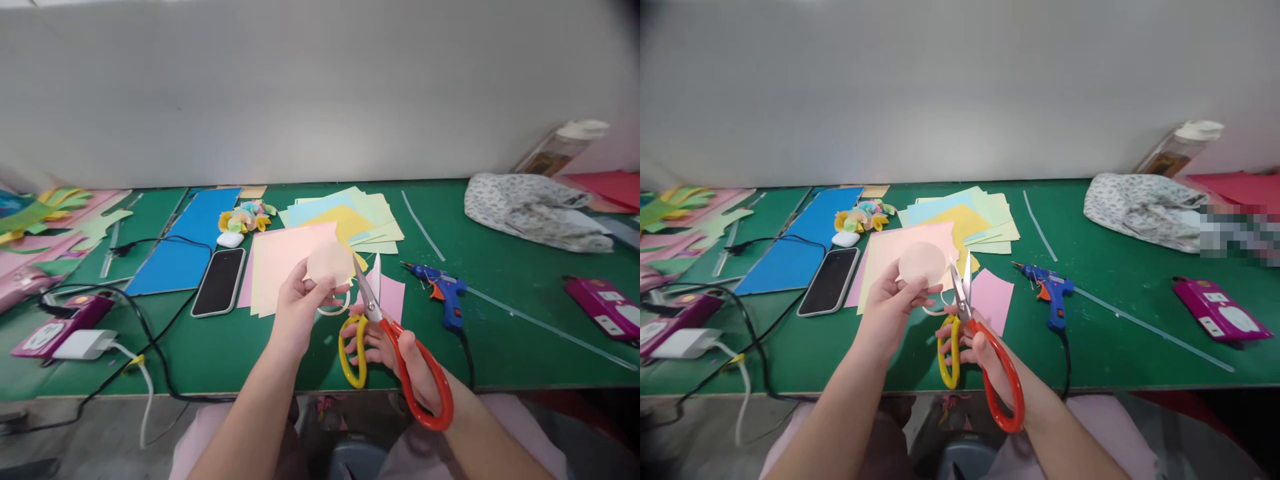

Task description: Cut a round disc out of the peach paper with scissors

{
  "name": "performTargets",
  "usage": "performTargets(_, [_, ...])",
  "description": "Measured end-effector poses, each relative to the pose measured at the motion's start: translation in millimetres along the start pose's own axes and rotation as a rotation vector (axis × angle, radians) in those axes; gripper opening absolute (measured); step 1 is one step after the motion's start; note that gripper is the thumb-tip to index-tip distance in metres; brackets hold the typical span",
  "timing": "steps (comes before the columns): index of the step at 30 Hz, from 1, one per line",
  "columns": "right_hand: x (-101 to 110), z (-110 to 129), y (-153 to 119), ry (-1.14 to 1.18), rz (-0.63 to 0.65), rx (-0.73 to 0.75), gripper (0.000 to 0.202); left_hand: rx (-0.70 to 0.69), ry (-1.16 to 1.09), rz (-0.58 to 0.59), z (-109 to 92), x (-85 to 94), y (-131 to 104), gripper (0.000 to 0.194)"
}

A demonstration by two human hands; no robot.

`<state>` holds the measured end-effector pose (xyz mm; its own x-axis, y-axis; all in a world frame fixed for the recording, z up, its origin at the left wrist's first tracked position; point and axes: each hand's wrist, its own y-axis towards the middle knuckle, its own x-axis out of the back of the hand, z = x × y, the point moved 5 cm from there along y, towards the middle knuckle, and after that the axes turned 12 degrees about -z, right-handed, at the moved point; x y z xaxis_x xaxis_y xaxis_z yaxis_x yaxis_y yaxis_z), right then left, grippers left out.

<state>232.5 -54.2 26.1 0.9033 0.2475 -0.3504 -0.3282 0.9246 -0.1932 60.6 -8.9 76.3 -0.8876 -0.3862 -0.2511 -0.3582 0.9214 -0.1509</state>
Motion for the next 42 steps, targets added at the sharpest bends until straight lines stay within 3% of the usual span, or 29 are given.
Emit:
performTargets(3, [6.7, 6.5, -1.7, -0.073, -0.091, 0.075, 0.092, 0.000, 0.037, 0.046, 3.2, -6.1, -6.8, 0.051])
performTargets(8, [10.0, 7.5, -4.2, -0.180, -0.135, 0.173, 0.088, -0.045, 0.066, 0.113, 5.7, -13.7, -18.0, 0.042])
performTargets(14, [7.6, 9.6, -6.7, -0.327, -0.234, 0.311, 0.094, -0.143, 0.080, 0.079, -2.7, -12.1, -25.9, 0.039])
performTargets(22, [2.6, 17.3, -10.6, -0.400, -0.201, 0.263, 0.104, -0.253, 0.145, 0.020, -10.9, -12.2, -37.9, 0.035])
performTargets(27, [9.1, 6.3, -6.3, -0.337, -0.261, 0.309, 0.104, -0.234, 0.162, -0.012, -9.7, -12.8, -38.5, 0.034])
performTargets(42, [6.1, 12.8, -13.7, -0.355, -0.204, 0.291, 0.095, -0.239, 0.079, -0.038, -6.0, -18.6, -40.8, 0.031])
